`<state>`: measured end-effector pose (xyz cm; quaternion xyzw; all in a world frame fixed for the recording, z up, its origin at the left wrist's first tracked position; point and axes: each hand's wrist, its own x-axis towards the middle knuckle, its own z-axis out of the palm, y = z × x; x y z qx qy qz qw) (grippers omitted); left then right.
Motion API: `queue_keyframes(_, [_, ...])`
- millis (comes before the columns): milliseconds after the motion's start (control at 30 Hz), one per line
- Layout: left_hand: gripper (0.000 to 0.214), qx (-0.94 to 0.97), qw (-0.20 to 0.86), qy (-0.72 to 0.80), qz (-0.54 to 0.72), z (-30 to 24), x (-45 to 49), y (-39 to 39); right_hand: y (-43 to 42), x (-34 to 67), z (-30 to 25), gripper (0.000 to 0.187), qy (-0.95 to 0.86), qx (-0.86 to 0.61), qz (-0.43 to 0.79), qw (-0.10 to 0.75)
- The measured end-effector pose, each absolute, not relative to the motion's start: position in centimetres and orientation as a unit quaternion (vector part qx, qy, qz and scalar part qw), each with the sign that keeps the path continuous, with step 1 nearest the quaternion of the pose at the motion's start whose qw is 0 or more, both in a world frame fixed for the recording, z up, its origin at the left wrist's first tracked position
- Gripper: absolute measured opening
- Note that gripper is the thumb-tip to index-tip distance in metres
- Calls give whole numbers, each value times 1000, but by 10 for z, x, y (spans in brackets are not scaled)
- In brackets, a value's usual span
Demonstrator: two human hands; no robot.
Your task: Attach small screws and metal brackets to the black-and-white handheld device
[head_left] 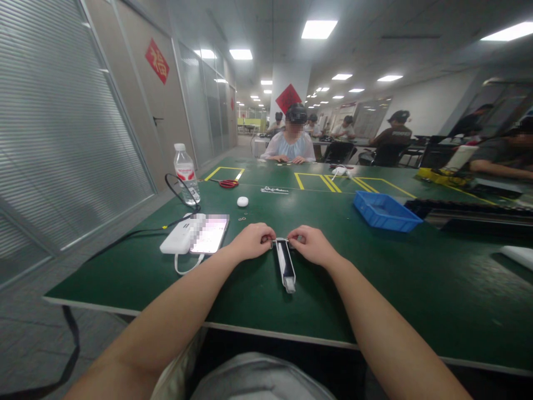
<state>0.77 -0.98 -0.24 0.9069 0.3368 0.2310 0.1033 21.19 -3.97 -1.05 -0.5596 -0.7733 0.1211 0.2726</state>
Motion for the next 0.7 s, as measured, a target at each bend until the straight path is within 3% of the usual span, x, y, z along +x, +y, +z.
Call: queue_keyframes(700, [18,907,97,340,227,-3,8,-10,-36,213,-15,20,-780,-548,104,283])
